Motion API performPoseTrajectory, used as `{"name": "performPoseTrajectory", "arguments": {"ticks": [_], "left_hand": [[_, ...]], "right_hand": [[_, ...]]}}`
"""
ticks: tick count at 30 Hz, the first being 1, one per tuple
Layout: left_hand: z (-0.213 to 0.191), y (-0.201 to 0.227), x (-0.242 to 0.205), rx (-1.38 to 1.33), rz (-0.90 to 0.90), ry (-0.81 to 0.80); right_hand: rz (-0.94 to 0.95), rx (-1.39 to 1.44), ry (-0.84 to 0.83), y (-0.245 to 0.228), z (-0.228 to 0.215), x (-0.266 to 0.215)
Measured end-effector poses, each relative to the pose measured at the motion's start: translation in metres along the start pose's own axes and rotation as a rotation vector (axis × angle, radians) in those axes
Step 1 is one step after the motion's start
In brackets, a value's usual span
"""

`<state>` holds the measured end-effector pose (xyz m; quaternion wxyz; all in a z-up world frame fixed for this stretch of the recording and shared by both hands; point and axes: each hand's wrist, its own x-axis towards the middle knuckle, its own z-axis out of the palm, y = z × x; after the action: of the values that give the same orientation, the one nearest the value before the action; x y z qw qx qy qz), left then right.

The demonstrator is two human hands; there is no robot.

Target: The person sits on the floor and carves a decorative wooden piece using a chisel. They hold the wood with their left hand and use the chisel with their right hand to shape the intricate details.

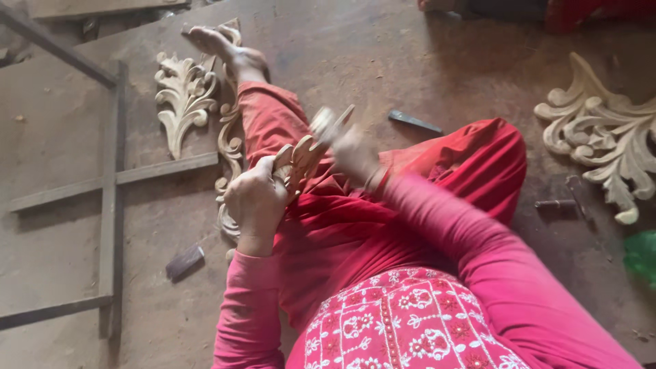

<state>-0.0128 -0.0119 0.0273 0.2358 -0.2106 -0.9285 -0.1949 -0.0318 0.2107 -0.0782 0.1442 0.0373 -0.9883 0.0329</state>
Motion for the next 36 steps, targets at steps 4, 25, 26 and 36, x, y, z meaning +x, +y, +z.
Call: {"name": "performPoseTrajectory", "arguments": {"ticks": [4, 25, 26, 36], "left_hand": [[0.001, -0.002, -0.002, 0.023, -0.053, -0.026], [0.011, 0.008, -0.004, 0.106, -0.036, -0.040], [0.006, 0.005, -0.005, 0.111, -0.063, -0.056], [0.004, -0.003, -0.004, 0.087, -0.059, -0.035]], "right_hand": [[-0.226, 0.429, 0.473, -0.009, -0.015, -0.009], [-0.237, 0.430, 0.628, -0.003, 0.010, -0.018], [-0.149, 0.148, 0.471, -0.001, 0.014, -0.016], [-0.236, 0.544, 0.653, 0.008, 0.045, -0.023]]}}
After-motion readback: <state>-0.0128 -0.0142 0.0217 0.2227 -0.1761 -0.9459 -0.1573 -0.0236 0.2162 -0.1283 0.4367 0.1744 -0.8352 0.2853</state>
